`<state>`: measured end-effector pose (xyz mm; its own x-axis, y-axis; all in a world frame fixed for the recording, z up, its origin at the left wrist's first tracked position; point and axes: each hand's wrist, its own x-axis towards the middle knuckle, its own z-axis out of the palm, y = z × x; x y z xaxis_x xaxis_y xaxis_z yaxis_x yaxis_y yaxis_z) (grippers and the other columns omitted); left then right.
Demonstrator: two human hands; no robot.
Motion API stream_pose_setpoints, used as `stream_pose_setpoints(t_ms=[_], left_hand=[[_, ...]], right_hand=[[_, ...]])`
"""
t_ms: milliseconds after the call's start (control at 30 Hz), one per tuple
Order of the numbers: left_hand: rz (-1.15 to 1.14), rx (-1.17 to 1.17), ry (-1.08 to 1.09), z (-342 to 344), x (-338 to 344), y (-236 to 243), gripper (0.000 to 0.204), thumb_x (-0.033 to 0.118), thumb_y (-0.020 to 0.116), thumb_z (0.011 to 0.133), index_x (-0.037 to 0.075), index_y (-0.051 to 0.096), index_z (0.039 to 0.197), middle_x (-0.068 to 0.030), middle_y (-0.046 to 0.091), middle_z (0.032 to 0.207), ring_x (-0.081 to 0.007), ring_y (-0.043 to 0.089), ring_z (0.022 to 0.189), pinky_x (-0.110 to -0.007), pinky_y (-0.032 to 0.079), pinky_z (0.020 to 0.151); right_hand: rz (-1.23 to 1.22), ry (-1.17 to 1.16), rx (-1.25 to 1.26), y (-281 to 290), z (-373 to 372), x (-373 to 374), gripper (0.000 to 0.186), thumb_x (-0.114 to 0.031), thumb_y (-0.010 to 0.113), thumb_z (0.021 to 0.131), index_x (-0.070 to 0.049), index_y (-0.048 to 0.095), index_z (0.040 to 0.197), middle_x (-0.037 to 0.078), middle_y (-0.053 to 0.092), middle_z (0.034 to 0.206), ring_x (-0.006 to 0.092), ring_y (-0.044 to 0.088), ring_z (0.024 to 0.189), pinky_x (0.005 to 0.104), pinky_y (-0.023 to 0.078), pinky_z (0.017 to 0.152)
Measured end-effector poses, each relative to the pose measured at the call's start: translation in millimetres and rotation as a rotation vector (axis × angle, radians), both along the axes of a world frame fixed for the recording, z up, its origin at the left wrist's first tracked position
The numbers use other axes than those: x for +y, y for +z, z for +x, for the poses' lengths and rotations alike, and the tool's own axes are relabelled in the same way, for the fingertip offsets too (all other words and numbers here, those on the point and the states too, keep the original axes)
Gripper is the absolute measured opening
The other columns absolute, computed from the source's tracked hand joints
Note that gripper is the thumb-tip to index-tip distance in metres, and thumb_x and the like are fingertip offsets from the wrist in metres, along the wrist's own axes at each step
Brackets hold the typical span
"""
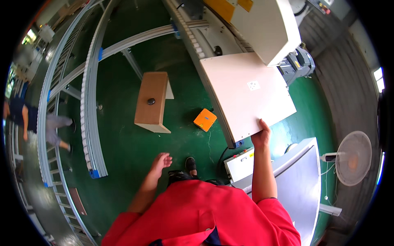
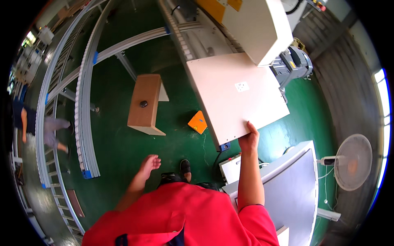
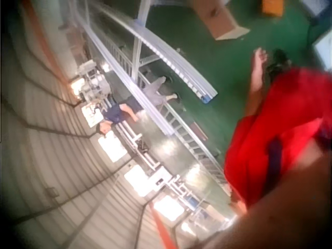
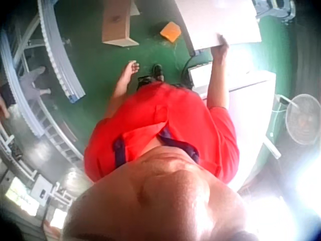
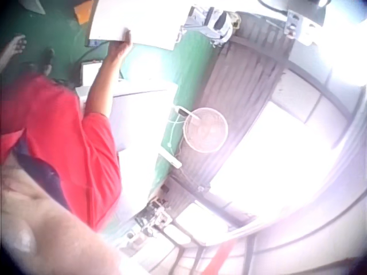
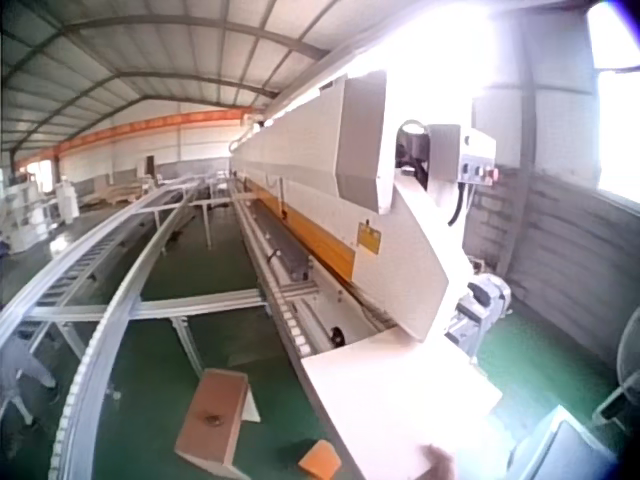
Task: The person collects wooden panels from an edge-banding machine conveyor, turns each panel over by hand, and places them onto an adjacent worktable.
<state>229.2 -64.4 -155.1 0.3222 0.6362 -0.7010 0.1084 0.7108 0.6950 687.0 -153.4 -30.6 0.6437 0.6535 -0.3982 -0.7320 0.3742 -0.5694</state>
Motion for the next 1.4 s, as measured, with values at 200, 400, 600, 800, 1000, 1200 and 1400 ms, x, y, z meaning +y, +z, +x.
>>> stream_pose_setpoints(t_ms=[200, 400, 600, 800, 1000, 1200, 1400], left_hand=[[-0.094, -0.427, -0.280, 129.4, 27.2, 117.9, 0.048, 0.043, 0.051, 0.096, 0.003, 0.049, 0.122, -0.0146, 0.062, 0.112, -0.0281, 0.063, 0.097, -0.043, 0.051, 0.088], [-0.219, -0.749, -0.573, 190.6, -24.6, 163.1, 0.064, 0.053, 0.048, 0.095, 0.002, 0.047, 0.134, -0.0153, 0.057, 0.129, -0.0310, 0.058, 0.115, -0.046, 0.047, 0.097], [-0.199, -0.773, -0.526, 236.5, -85.5, 197.1, 0.063, 0.052, 0.051, 0.094, 0.008, 0.044, 0.139, -0.0085, 0.054, 0.135, -0.0254, 0.052, 0.123, -0.043, 0.041, 0.102], [-0.225, -0.713, -0.406, 278.6, -148.3, 209.0, 0.060, 0.054, 0.040, 0.098, 0.010, 0.044, 0.139, -0.0063, 0.052, 0.137, -0.0253, 0.049, 0.125, -0.043, 0.039, 0.104], [-0.372, -0.855, -0.431, 298.7, -210.8, 204.5, 0.070, 0.063, 0.037, 0.095, 0.012, 0.040, 0.143, -0.0083, 0.048, 0.142, -0.0293, 0.047, 0.127, -0.048, 0.038, 0.106], [-0.247, -1.007, -0.522, 289.4, -240.0, 173.2, 0.073, 0.067, 0.031, 0.095, 0.015, 0.032, 0.147, -0.0067, 0.040, 0.146, -0.0274, 0.041, 0.132, -0.047, 0.036, 0.108], [-0.042, -1.044, -0.576, 287.7, -262.8, 194.3, 0.074, 0.067, 0.027, 0.095, 0.015, 0.027, 0.148, -0.0053, 0.037, 0.146, -0.0254, 0.038, 0.133, -0.044, 0.034, 0.109]], right_hand=[[-0.050, -0.048, 0.057, 18.2, -38.8, -94.3, 0.041, -0.010, 0.060, 0.083, 0.003, 0.053, 0.121, 0.015, 0.063, 0.113, 0.0298, 0.059, 0.106, 0.0430, 0.044, 0.100], [-0.097, -0.164, 0.104, 34.3, -78.7, -189.4, 0.040, -0.008, 0.065, 0.078, 0.000, 0.056, 0.116, 0.011, 0.065, 0.102, 0.0262, 0.064, 0.095, 0.0417, 0.051, 0.090], [-0.104, -0.272, -0.040, 78.1, -114.8, -254.6, 0.055, -0.011, 0.068, 0.076, 0.003, 0.048, 0.125, 0.015, 0.061, 0.112, 0.0289, 0.062, 0.102, 0.0425, 0.051, 0.090], [-0.089, -0.255, -0.329, 113.3, -131.2, -312.2, 0.040, -0.007, 0.072, 0.079, 0.006, 0.057, 0.114, 0.012, 0.065, 0.106, 0.0208, 0.062, 0.097, 0.0354, 0.049, 0.086], [-0.115, -0.134, -0.848, 163.2, -144.8, -366.8, 0.052, -0.003, 0.070, 0.084, -0.001, 0.047, 0.131, 0.008, 0.059, 0.119, 0.0167, 0.057, 0.108, 0.0338, 0.047, 0.089], [-0.064, -0.503, -1.158, 254.6, -113.6, -423.6, 0.058, -0.009, 0.063, 0.090, -0.001, 0.035, 0.140, 0.009, 0.052, 0.122, 0.0152, 0.052, 0.104, 0.0315, 0.048, 0.084], [-0.380, -0.777, -1.144, 271.8, -131.6, -422.0, 0.025, -0.006, 0.057, 0.096, 0.004, 0.054, 0.119, 0.004, 0.064, 0.093, 0.0066, 0.059, 0.082, 0.0211, 0.049, 0.073]])
